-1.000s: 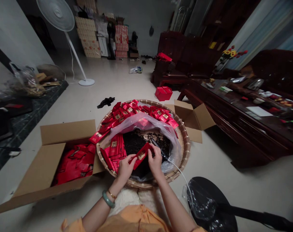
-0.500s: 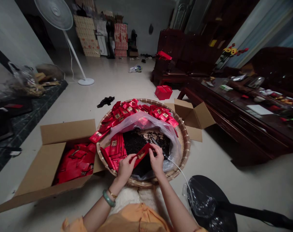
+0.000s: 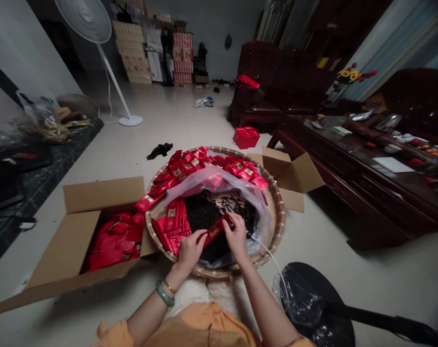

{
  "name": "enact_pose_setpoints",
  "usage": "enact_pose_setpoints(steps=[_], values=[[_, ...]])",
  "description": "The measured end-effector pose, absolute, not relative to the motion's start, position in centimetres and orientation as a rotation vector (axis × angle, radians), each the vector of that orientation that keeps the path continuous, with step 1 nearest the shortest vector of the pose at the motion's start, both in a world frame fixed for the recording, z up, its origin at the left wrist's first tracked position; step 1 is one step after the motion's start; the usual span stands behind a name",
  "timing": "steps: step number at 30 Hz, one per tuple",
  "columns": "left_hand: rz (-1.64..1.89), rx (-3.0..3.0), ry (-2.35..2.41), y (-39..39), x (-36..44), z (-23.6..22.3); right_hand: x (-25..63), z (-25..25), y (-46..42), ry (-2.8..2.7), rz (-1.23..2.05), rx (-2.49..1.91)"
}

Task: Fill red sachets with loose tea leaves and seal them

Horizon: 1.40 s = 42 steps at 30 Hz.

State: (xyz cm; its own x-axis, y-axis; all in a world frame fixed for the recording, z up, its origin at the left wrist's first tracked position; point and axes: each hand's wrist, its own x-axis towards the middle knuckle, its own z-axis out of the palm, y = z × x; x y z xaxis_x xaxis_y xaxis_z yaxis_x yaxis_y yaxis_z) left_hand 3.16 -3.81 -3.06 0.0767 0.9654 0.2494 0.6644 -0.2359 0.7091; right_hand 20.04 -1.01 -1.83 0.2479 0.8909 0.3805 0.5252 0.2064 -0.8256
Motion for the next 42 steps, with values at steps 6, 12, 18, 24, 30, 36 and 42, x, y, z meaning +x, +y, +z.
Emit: enact_pose_setpoints(steps=[6, 12, 18, 24, 30, 36, 42], values=[[1.002, 1.884, 1.643, -3.9, 3.0, -3.4, 19.3, -2.5, -1.8, -1.442, 0.398, -1.462], [0.999, 1.809, 1.643, -4.0, 2.9, -3.4, 19.1, -3.0, -2.1, -1.404, 0.382, -1.454], [1.021, 1.779, 1.629, -4.1, 3.0, -3.6, 19.2, -3.2, -2.0, -1.333, 0.399, -1.458], [1.031, 1.807, 1.639, -4.2, 3.4, -3.1, 18.6, -3.3, -2.0, -1.273, 0.461, -1.411], [1.051, 1.904, 1.6, -4.2, 3.3, -2.8, 19.2, -3.1, -1.4, -1.264, 0.44, -1.45], [1.034, 1.916, 1.607, -4.1, 2.9, -3.1, 21.1, -2.3, -0.1, -1.475, 0.33, -1.443], [1.041, 1.841, 1.607, -4.0, 3.1, -2.9, 20.9, -1.6, -0.4, -1.57, 0.262, -1.239]])
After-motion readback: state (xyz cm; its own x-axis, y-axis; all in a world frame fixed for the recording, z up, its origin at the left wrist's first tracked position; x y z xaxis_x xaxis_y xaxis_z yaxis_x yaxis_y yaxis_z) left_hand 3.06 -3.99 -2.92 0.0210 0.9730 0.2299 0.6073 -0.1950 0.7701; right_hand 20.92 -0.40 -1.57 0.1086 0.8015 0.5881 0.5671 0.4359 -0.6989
